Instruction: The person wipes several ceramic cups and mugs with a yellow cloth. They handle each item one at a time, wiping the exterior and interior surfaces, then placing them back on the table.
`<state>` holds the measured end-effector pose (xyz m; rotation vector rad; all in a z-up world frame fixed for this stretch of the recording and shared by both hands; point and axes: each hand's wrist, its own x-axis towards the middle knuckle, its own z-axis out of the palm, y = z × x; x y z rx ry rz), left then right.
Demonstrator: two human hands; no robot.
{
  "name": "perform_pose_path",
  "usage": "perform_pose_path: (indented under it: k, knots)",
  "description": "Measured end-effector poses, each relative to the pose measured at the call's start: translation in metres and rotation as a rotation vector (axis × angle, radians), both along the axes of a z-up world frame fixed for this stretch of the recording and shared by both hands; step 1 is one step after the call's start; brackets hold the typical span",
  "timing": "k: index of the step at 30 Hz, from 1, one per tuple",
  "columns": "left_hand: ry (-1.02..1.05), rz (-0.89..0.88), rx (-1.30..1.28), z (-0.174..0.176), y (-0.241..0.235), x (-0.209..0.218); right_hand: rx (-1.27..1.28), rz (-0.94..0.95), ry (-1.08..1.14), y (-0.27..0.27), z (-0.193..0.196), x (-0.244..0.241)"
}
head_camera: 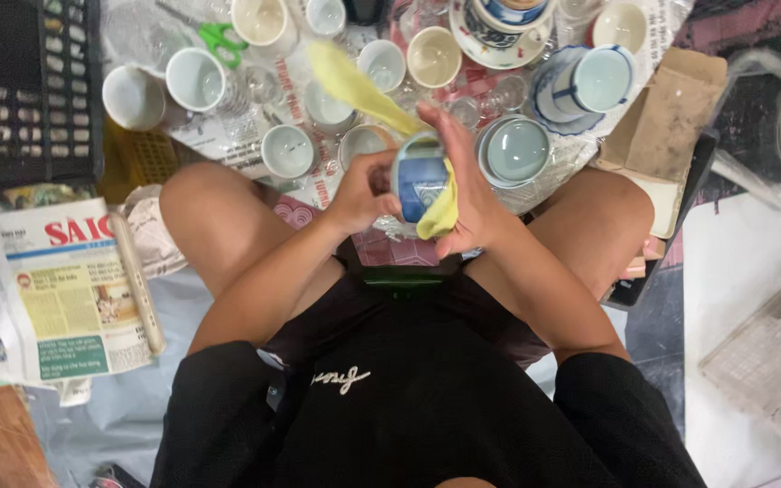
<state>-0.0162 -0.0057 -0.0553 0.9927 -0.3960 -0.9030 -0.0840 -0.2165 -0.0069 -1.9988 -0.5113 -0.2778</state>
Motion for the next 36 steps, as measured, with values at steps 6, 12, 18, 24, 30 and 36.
perform_pose_path:
  k: [6, 12, 18, 24, 30, 36]
  knots:
    - [0.068, -0.076, 0.014, -0.016, 0.002, 0.002, -0.107, -0.049, -0.22, 0.004, -0.006, 0.005]
    - [0.015, -0.057, -0.014, -0.005, -0.002, 0.0, 0.124, -0.137, 0.017, 0.003, -0.021, 0.004]
    - [-0.296, -0.025, 0.178, 0.016, 0.0, -0.001, 0.459, -0.094, 0.154, 0.013, -0.004, 0.001]
    - [-0.532, -0.006, 0.23, 0.037, 0.0, 0.002, 0.539, -0.068, 0.195, 0.012, 0.005, 0.004]
    - [-0.773, 0.059, 0.294, 0.054, -0.002, 0.003, 0.587, -0.067, 0.257, 0.008, 0.006, 0.006]
    - [-1.195, 0.198, 0.272, 0.064, -0.003, 0.003, 0.682, -0.029, 0.353, 0.005, 0.005, 0.012]
